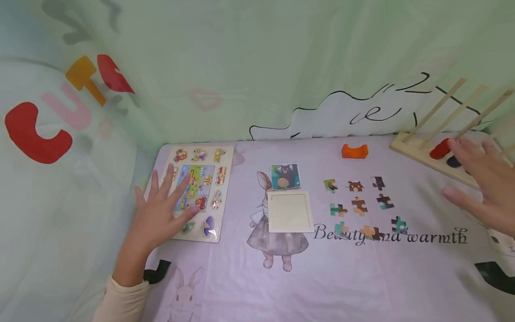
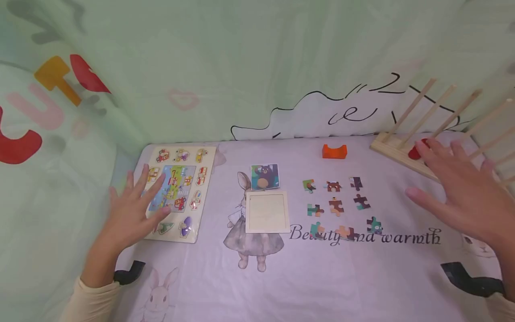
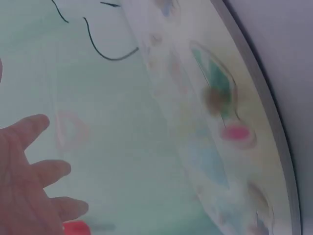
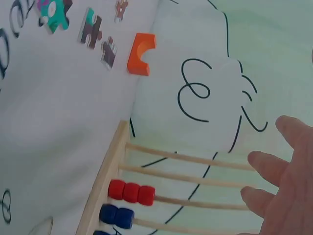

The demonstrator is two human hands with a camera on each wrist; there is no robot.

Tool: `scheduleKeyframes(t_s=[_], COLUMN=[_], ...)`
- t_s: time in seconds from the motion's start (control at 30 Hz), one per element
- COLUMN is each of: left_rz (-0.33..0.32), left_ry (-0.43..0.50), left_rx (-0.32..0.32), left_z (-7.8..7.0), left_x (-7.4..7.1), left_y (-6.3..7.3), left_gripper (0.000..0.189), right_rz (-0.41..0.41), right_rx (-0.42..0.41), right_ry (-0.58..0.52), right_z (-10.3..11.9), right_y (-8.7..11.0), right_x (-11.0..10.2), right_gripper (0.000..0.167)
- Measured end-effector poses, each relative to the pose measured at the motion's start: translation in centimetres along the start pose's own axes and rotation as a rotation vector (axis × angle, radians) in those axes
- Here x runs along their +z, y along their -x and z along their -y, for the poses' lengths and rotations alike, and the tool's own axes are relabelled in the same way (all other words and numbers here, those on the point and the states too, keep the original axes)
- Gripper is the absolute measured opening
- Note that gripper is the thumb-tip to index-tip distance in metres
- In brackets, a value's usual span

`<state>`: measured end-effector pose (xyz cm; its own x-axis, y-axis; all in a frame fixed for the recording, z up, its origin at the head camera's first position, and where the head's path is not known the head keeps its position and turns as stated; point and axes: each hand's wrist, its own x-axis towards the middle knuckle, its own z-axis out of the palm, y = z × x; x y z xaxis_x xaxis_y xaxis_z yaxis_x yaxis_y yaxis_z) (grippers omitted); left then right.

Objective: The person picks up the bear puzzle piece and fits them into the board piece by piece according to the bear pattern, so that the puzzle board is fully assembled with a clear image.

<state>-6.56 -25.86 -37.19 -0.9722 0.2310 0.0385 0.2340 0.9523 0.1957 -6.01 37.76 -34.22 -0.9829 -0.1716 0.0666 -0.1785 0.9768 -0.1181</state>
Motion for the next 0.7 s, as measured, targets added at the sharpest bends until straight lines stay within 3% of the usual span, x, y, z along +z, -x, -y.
scheduleKeyframes(t_s=[0.2,0.33,0.47,0.7], left_rz=[-0.022,-0.035,-0.039,-0.01], left_ry=[0.174,0.326,0.452,0.588], left_rx=[0.061,0.12,0.171,0.198], left_z=[-2.0,-3.8,-5.8,-9.0], left_x=[1.0,2.0,3.1,5.2], left_y=[-1.1,-2.3,-3.2,-4.1], left_gripper=[0.076,0.072,0.065,0.055], right_rz=[0.076,0.128,0.171,0.201], right_rx=[-0.004,0.016,-0.022,-0.108], right_ry=[-0.139,-0.128,-0.138,-0.205], right_z=[1.3,2.4,3.9,5.8], right_y=[-2.2,-3.8,-5.5,-7.5], right_x=[0.3,0.5,1.0,1.9], right_gripper=[0.091,0.09,0.086,0.075])
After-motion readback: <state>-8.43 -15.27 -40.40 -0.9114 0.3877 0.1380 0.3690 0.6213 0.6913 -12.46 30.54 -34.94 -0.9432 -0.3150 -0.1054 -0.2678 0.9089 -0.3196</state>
